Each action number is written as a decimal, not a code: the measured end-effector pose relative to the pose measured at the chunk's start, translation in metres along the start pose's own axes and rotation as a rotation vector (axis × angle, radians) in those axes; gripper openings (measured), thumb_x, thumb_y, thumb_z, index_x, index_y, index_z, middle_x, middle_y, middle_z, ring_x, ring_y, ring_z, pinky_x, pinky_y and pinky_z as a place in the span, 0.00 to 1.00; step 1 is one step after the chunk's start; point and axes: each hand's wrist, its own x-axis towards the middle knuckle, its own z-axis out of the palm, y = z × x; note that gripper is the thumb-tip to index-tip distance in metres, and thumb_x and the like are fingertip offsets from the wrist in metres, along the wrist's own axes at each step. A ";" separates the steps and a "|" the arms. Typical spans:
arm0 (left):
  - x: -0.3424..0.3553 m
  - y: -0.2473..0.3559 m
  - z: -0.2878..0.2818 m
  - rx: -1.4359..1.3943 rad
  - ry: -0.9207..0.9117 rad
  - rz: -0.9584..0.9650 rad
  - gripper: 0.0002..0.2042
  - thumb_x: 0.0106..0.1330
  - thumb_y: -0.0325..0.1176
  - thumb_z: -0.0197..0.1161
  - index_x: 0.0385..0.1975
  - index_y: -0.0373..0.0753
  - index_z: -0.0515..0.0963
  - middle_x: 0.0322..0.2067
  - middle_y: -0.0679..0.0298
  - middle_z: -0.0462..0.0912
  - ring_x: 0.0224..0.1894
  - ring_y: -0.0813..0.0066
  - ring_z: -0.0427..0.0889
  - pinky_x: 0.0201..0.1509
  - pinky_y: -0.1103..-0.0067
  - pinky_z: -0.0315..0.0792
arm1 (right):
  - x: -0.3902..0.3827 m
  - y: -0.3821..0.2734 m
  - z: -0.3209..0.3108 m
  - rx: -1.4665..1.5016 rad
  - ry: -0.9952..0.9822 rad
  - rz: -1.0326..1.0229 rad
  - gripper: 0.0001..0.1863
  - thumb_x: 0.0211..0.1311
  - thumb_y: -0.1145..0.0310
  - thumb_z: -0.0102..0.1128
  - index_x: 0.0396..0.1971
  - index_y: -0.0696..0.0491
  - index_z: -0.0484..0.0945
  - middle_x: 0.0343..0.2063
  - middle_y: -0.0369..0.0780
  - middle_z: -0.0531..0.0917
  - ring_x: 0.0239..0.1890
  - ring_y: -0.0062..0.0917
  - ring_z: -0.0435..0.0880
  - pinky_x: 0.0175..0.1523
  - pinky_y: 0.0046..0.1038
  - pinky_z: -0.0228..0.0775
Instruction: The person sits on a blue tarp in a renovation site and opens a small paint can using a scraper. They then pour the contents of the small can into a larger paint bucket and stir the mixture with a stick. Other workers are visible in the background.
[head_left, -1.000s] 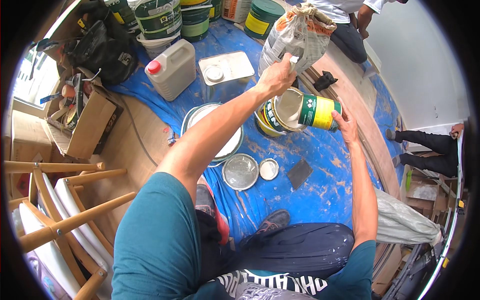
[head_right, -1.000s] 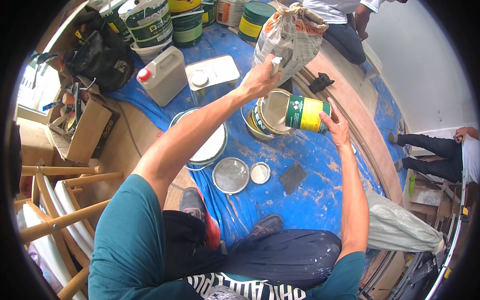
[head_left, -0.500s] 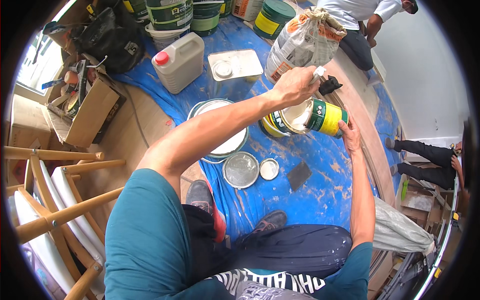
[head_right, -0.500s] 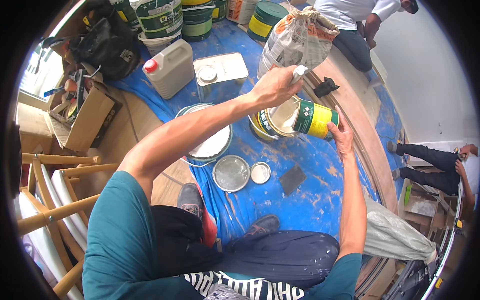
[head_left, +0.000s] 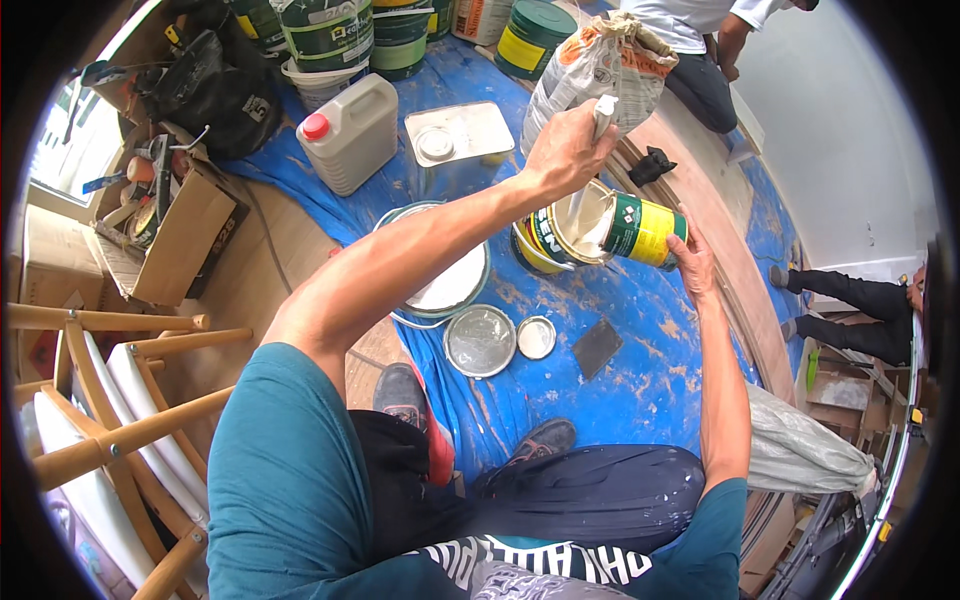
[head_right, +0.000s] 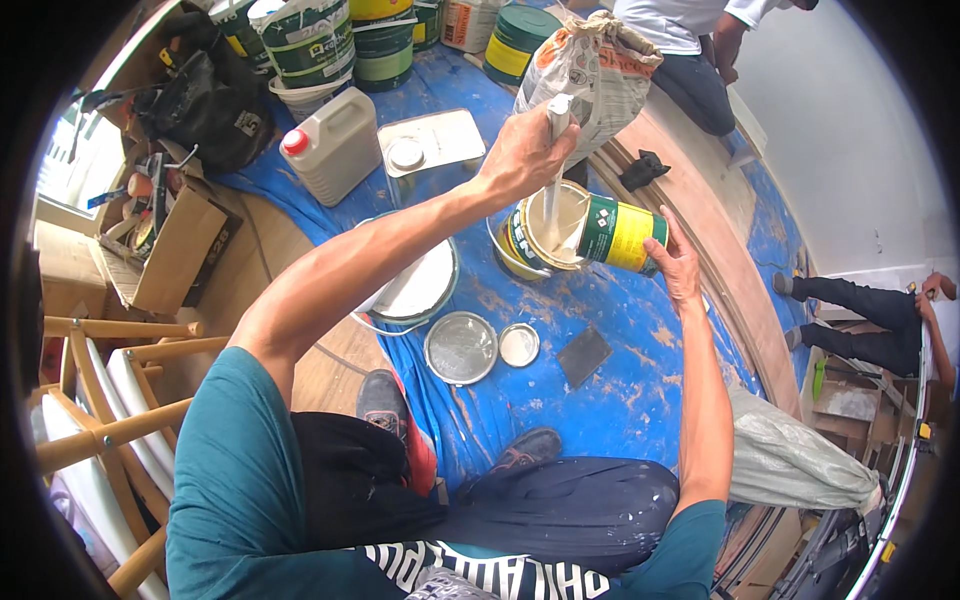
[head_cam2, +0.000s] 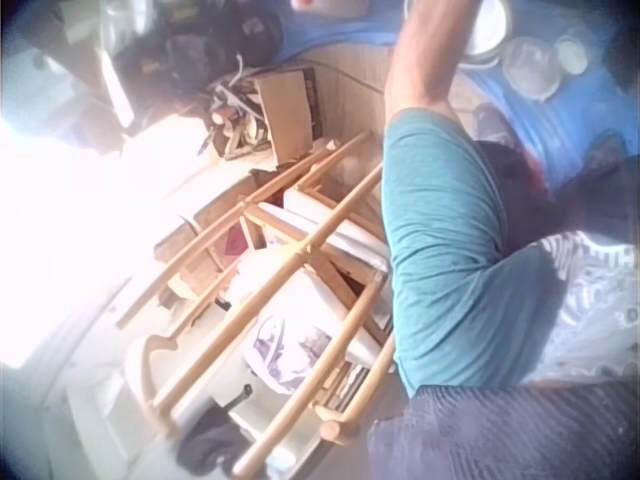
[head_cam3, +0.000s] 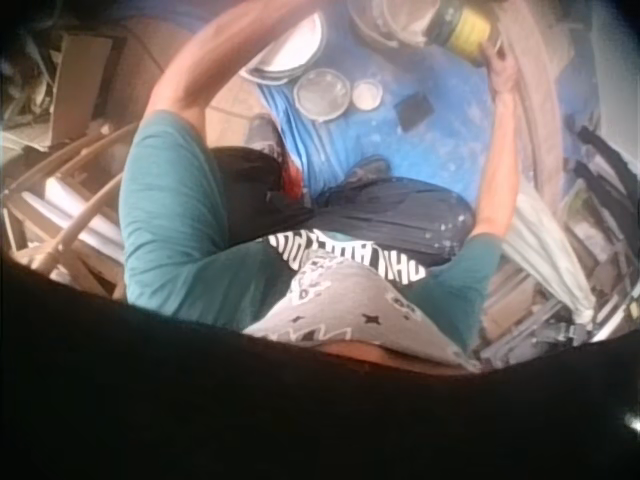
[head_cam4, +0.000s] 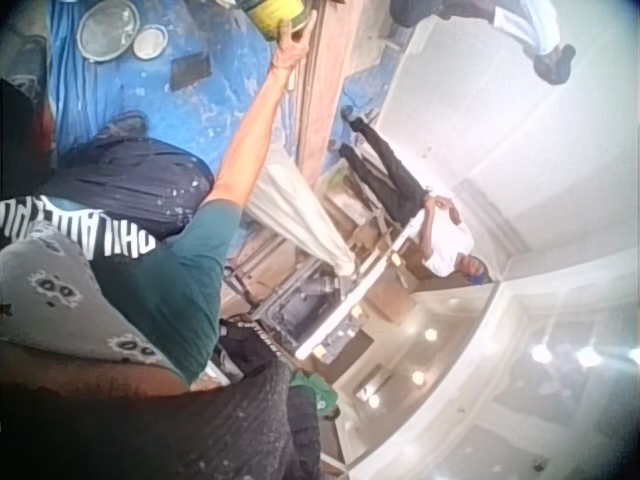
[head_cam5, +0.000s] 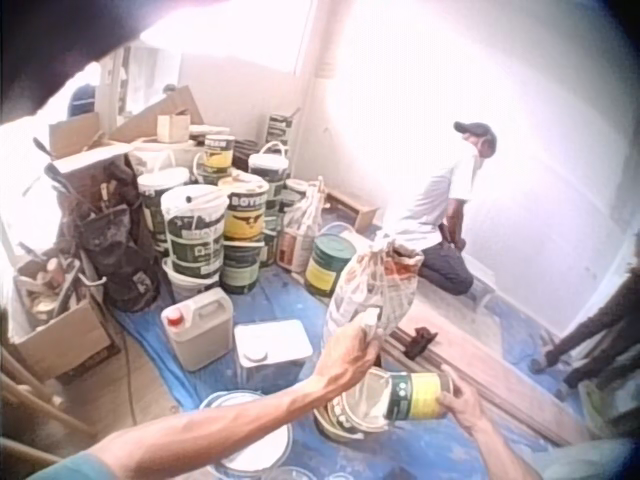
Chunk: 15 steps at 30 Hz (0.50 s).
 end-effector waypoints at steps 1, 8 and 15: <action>0.000 -0.004 0.002 0.015 0.009 0.009 0.13 0.73 0.37 0.60 0.46 0.33 0.77 0.34 0.42 0.85 0.38 0.42 0.85 0.45 0.59 0.77 | 0.000 0.000 0.001 -0.005 -0.004 -0.005 0.48 0.60 0.57 0.78 0.76 0.53 0.61 0.66 0.42 0.76 0.69 0.27 0.71 0.74 0.30 0.57; -0.012 -0.034 0.024 -0.048 0.120 -0.056 0.11 0.73 0.36 0.59 0.43 0.33 0.76 0.33 0.43 0.84 0.39 0.40 0.84 0.46 0.60 0.76 | -0.002 -0.006 0.004 -0.028 -0.021 -0.003 0.48 0.61 0.58 0.78 0.77 0.53 0.61 0.66 0.42 0.76 0.69 0.27 0.71 0.74 0.30 0.57; -0.028 -0.039 0.044 0.099 -0.132 0.100 0.10 0.70 0.32 0.60 0.44 0.33 0.73 0.36 0.44 0.81 0.43 0.41 0.83 0.48 0.58 0.77 | -0.004 -0.013 0.005 -0.057 -0.012 -0.009 0.49 0.60 0.59 0.78 0.77 0.54 0.60 0.66 0.43 0.76 0.69 0.27 0.72 0.74 0.30 0.58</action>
